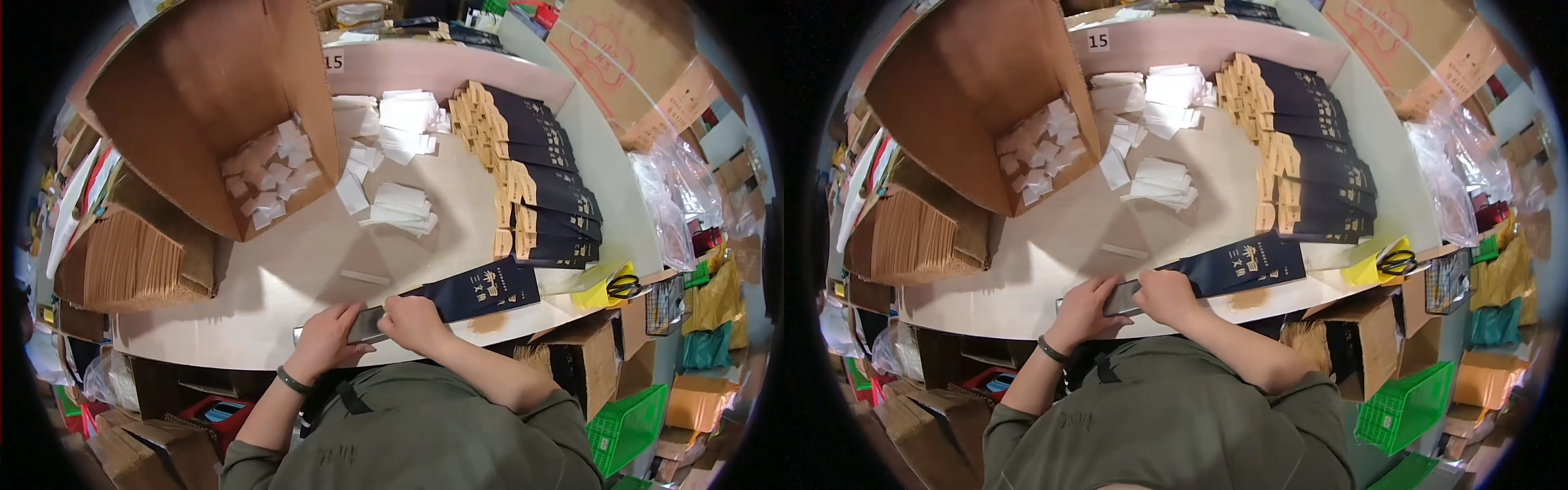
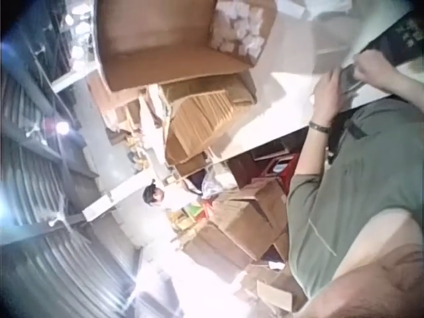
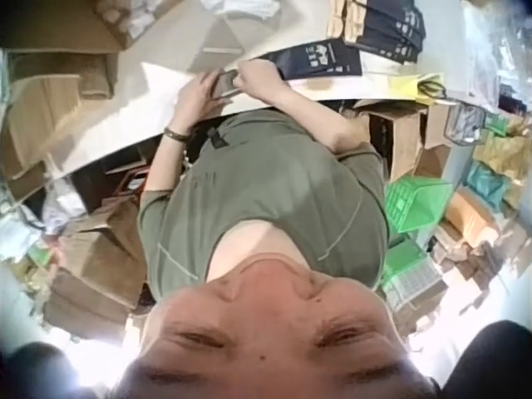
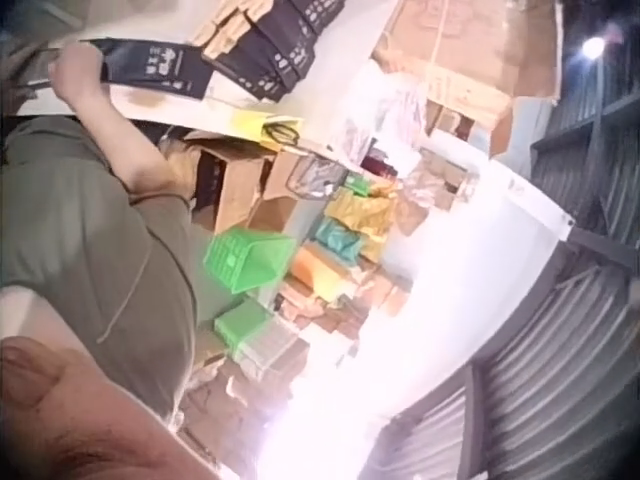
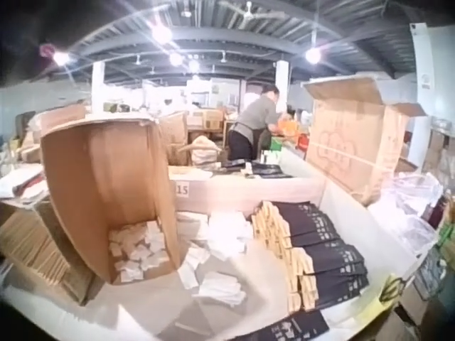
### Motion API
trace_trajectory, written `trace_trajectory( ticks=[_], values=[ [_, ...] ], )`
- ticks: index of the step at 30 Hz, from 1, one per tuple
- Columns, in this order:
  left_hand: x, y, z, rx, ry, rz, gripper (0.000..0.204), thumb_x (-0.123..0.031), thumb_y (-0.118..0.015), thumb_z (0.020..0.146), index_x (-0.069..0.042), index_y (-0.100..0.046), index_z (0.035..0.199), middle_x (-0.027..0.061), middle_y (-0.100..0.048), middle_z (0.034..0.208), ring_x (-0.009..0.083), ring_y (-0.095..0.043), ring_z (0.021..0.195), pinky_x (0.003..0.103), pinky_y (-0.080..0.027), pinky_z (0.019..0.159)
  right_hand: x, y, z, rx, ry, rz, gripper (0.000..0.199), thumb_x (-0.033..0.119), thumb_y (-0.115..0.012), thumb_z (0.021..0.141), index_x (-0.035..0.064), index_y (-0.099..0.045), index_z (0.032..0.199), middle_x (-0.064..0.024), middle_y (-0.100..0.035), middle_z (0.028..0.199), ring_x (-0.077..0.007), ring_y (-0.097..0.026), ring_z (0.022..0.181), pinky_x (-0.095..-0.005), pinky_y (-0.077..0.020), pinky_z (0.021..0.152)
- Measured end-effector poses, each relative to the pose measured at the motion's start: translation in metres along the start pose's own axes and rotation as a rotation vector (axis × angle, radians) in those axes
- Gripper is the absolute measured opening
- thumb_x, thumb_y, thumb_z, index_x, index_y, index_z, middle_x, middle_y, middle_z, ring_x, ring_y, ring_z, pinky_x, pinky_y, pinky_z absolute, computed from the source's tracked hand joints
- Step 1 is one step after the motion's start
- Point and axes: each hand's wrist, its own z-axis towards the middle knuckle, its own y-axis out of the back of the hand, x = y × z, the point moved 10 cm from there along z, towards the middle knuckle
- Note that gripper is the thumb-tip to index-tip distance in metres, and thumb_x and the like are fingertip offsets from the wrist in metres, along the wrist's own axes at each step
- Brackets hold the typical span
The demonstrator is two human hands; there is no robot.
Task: The recorder is manually inserting incense sticks into paper sleeves and organizing them for shipment.
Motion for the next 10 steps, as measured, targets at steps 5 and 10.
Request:
trace_trajectory(
  ticks=[5, 10],
  values=[
    [0.016, 0.025, 0.030, -0.083, -0.045, -0.005, 0.066, -0.035, -0.083, 0.069, -0.005, -0.060, 0.123, 0.0165, -0.061, 0.112, 0.0361, -0.059, 0.104, 0.043, -0.049, 0.087, -0.007, 0.040, 0.015, 0.038, 0.045, 0.228, 0.015, 0.020, -0.061, 0.083, 0.0050, -0.063, 0.082, -0.0160, -0.065, 0.075, -0.0362, -0.065, 0.075, -0.0455, -0.0515, 0.065],
    [0.039, 0.052, 0.112, -0.280, -0.071, -0.015, 0.055, -0.028, -0.079, 0.074, -0.005, -0.063, 0.121, 0.0189, -0.060, 0.117, 0.0365, -0.057, 0.111, 0.042, -0.047, 0.094, -0.049, 0.123, 0.084, -0.297, 0.117, -0.011, 0.016, 0.019, -0.060, 0.083, 0.0052, -0.065, 0.078, -0.0187, -0.065, 0.080, -0.0370, -0.064, 0.079, -0.0444, -0.0527, 0.071]
  ],
)
